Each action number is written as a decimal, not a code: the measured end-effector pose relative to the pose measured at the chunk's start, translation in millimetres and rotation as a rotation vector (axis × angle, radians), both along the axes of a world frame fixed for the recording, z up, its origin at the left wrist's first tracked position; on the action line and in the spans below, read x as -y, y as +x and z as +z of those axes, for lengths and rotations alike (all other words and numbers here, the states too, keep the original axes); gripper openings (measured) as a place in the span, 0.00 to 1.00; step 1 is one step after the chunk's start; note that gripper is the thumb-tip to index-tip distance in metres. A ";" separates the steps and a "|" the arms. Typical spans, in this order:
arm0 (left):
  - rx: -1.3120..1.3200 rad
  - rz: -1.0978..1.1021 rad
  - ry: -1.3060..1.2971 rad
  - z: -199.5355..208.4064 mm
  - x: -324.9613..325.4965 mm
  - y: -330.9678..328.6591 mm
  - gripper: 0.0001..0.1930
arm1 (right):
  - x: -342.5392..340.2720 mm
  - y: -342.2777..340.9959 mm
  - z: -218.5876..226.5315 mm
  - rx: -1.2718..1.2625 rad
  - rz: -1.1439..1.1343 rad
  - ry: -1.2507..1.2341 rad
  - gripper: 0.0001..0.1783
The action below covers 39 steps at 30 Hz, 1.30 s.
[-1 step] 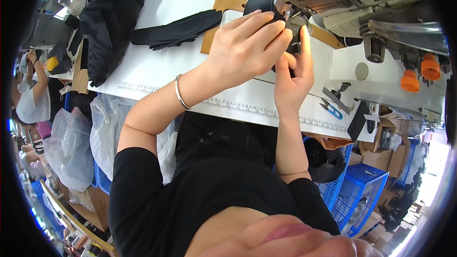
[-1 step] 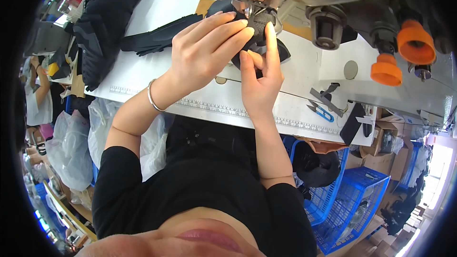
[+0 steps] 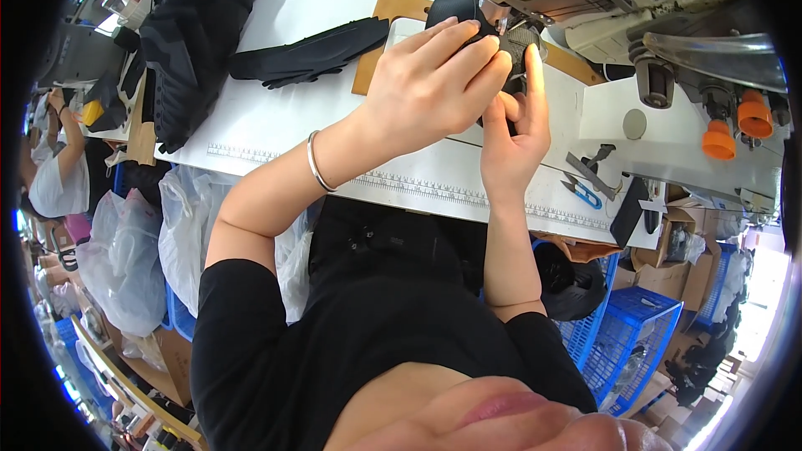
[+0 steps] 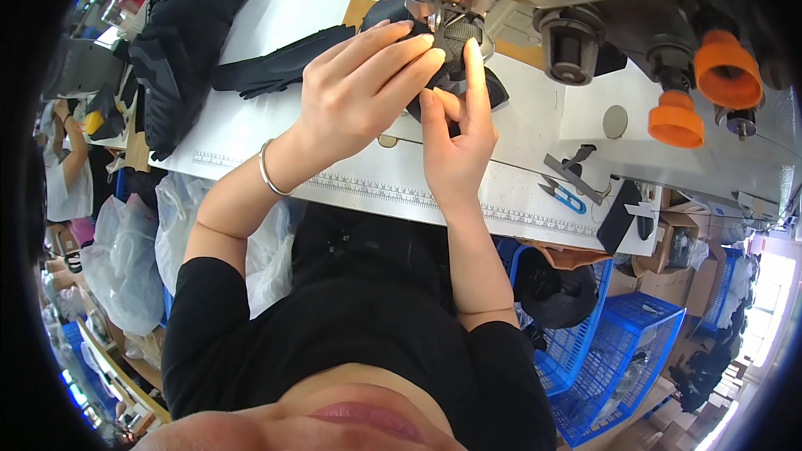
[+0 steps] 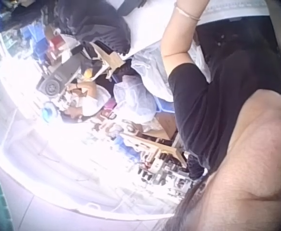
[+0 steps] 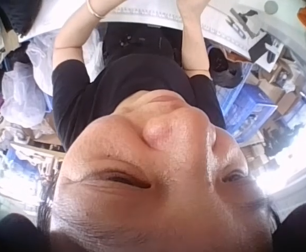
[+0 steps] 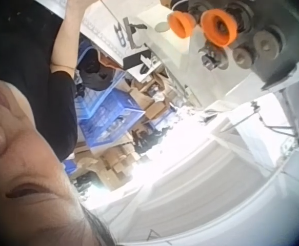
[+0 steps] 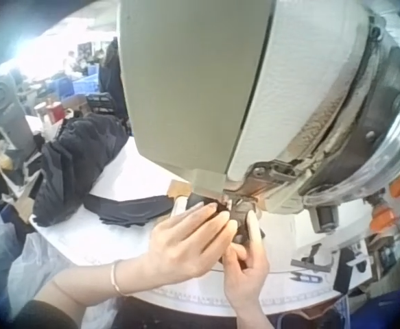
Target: Stitching components of a black shoe using an industrial sewing machine in a factory setting.
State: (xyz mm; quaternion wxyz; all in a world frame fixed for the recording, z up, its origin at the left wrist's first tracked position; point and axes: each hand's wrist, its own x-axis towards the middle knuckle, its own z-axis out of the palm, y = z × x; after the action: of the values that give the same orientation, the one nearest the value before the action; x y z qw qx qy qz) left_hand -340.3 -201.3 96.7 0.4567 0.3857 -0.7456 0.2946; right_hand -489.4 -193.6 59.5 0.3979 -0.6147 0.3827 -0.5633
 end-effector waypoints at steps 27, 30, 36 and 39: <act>0.143 0.334 -0.088 -15.8 -5.7 -38.1 0.10 | 49.4 -49.4 31.6 -0.624 -0.104 -0.606 0.21; 0.128 0.310 -0.077 -16.5 -5.5 -35.9 0.10 | 49.4 -48.8 33.3 -0.668 -0.120 -0.633 0.21; 0.103 0.231 -0.046 -14.0 -3.6 -28.2 0.11 | 48.3 -48.0 34.0 -0.685 -0.152 -0.647 0.20; 0.081 0.233 0.006 -11.4 -8.9 -27.8 0.11 | 46.6 -47.5 35.5 -0.696 -0.156 -0.634 0.20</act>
State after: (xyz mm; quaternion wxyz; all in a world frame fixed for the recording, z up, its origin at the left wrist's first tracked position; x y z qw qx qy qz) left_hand -368.2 -192.4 85.3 0.3876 0.4589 -0.7145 0.3586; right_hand -536.8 -240.2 95.0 -0.0045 -0.8275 0.3473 -0.4411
